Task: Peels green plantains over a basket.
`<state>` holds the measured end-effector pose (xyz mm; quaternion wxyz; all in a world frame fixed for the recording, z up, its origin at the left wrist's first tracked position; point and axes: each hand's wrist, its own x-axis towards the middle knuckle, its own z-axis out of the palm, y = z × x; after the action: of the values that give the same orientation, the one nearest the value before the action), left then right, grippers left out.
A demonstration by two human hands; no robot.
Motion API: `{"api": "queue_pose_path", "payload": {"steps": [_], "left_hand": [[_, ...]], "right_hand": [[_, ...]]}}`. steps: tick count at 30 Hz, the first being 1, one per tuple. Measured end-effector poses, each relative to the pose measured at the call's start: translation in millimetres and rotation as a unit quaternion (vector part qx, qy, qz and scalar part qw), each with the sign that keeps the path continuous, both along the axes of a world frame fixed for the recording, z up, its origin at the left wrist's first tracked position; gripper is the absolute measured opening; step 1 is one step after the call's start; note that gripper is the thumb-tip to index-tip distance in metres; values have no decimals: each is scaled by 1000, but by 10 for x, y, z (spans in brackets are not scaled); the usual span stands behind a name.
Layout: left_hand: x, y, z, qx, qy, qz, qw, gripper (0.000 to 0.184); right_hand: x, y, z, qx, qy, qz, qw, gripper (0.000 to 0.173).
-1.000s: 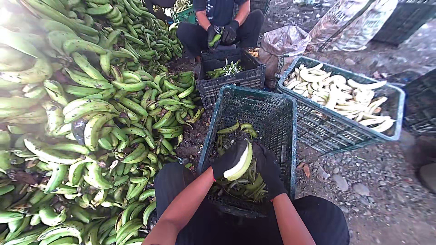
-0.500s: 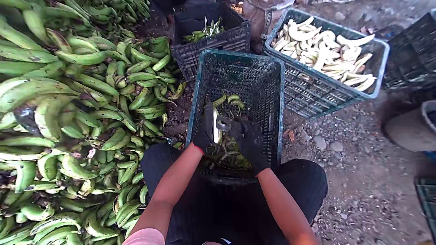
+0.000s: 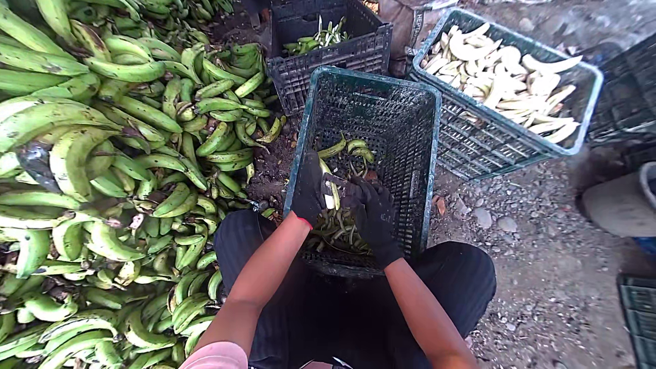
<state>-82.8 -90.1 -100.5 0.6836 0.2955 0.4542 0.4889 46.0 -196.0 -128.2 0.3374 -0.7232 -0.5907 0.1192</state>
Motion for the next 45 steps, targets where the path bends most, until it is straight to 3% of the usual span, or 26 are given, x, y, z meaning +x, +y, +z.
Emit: {"api": "queue_pose_path", "payload": {"steps": [3, 6, 8, 10, 12, 15, 18, 22, 27, 31, 34, 36, 38, 41, 43, 45], "left_hand": [[36, -77, -1, 112, 150, -21, 982, 53], [116, -205, 13, 219, 306, -94, 922, 55], [122, -284, 21, 274, 337, -188, 881, 60], [143, -381, 110, 263, 339, -269, 862, 58], [190, -449, 164, 224, 275, -316, 880, 58], [233, -341, 165, 129, 79, -289, 945, 54], [98, -193, 196, 59, -34, -210, 975, 62], [-105, 21, 71, -28, -149, -171, 973, 61], [-203, 111, 146, -84, -218, -174, 956, 70], [-107, 32, 197, -64, -106, -110, 986, 55], [-35, -52, 131, 72, 67, -72, 993, 52], [-21, -136, 132, 174, 176, -89, 965, 58], [74, -225, 184, 203, 246, -97, 943, 59], [141, -349, 181, 234, 358, -186, 885, 54], [195, -482, 218, 241, 378, -253, 857, 51], [212, -542, 175, 193, 292, -285, 892, 53]], "right_hand": [[40, 31, 20, -72, 51, -2, 996, 68], [123, 57, 10, -109, 161, -6, 981, 64], [219, 49, 31, -115, 242, 5, 964, 62], [312, 88, 63, -111, 281, 16, 953, 52], [409, 137, 11, -100, 303, 27, 947, 53], [451, 195, -125, -20, 325, 3, 945, 62], [403, 42, -41, 3, 154, 22, 988, 74], [248, 2, -74, 124, -40, 81, 988, 85], [163, -12, -108, 183, -96, 73, 976, 85], [111, -24, -39, 129, -81, 35, 988, 83], [88, -25, 47, 2, 8, 32, 999, 74], [105, 1, 31, -57, 94, 32, 993, 70], [135, 21, -37, -67, 154, 32, 985, 71], [182, -1, 28, -102, 237, 16, 966, 62], [222, 0, 82, -125, 291, 6, 949, 48], [280, 30, -49, -88, 329, 18, 940, 43]]}}
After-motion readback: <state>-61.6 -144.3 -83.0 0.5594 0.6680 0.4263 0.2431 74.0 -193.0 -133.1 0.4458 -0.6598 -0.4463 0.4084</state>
